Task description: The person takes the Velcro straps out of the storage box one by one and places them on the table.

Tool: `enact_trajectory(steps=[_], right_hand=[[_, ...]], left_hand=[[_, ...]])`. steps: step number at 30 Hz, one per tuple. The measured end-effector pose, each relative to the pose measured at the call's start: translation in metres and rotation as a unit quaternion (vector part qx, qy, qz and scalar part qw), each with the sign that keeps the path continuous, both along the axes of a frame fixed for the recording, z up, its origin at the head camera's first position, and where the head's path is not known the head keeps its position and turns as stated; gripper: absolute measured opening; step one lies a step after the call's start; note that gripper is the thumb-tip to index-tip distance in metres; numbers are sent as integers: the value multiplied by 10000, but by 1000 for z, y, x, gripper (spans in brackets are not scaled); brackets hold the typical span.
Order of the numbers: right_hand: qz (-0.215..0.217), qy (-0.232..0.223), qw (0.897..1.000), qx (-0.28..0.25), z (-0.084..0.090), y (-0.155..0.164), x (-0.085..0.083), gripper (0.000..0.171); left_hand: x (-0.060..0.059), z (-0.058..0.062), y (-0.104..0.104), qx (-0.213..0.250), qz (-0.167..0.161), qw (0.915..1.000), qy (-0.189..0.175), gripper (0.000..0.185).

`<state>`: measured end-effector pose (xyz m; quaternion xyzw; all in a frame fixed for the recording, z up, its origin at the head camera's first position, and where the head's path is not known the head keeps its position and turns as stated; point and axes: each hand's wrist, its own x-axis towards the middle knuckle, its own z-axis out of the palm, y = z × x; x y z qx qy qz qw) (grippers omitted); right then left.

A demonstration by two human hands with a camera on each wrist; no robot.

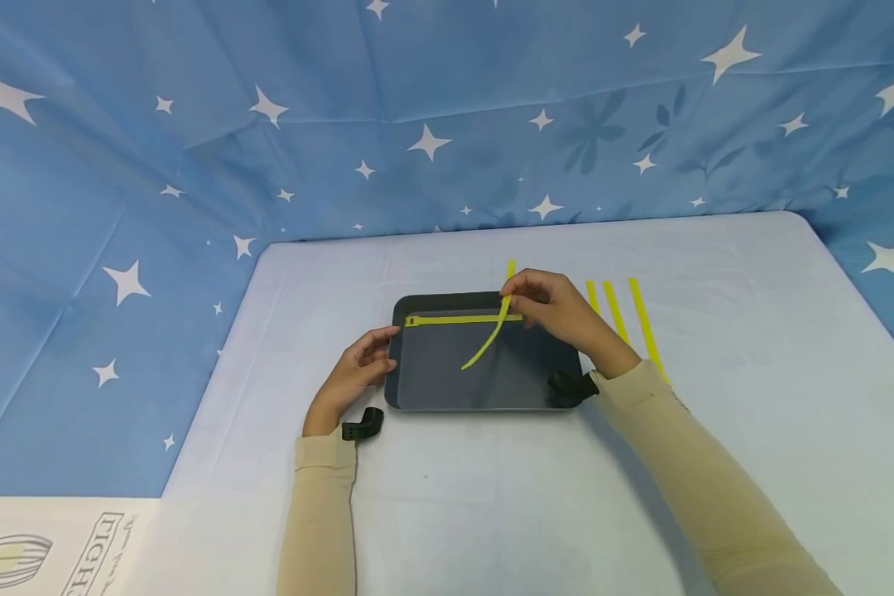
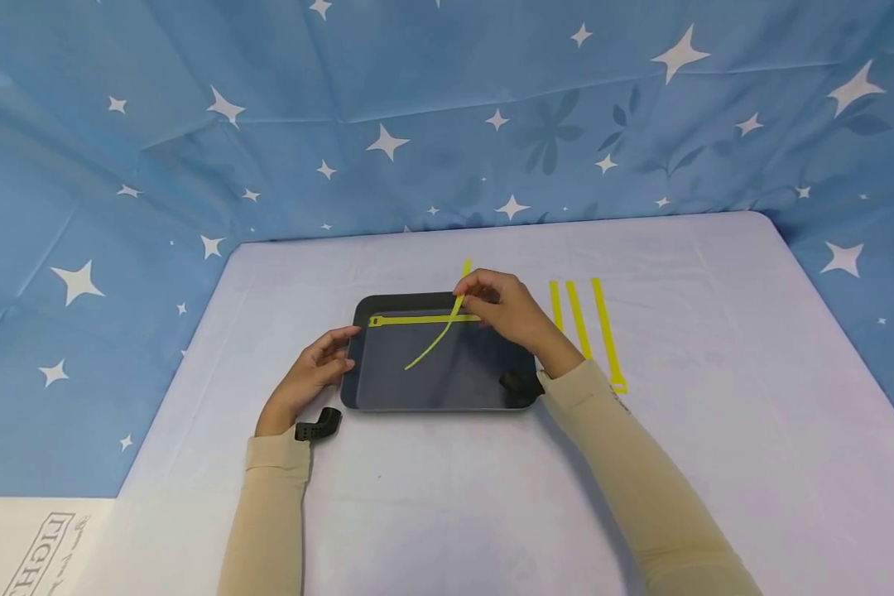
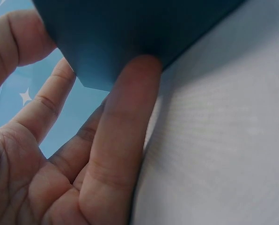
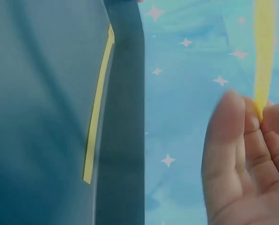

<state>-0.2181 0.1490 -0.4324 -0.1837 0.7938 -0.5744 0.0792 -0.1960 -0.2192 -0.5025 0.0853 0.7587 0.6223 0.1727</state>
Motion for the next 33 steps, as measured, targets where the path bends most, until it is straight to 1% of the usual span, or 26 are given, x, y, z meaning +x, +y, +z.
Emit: enact_trajectory(steps=[5,8,11,15,18,20,24,28,33], right_hand=[[153,-438,9979,-457,3,6,9,29],[160,-539,9965,-619,2,11,14,34],[135,-527,9950,-836,-1,18,18,40],[37,-581,9907,-1230,-5,27,22,36],[-51,-667,9876,-1418,-8,34,23,31],[-84,-695,9871,-1439,-9,39,24,26],[-171,-675,9891,-1296,-12,49,26,21],[-307,-725,9892,-1234,-14,59,30,20],[-595,-763,9886,-1151,-15,74,36,22]], left_hand=[[-1,-2,1,-47,26,10000,-3,60],[-1,-3,1,-78,30,10000,4,60],[-1,-2,1,-110,34,9999,4,59],[1,-1,0,-154,45,9999,3,60],[1,-1,0,-167,57,9998,4,60],[1,0,0,-172,52,9998,2,60],[1,1,1,-197,64,9998,-19,60],[2,1,1,-249,99,9996,-31,60],[2,0,1,-325,89,9994,-2,60]])
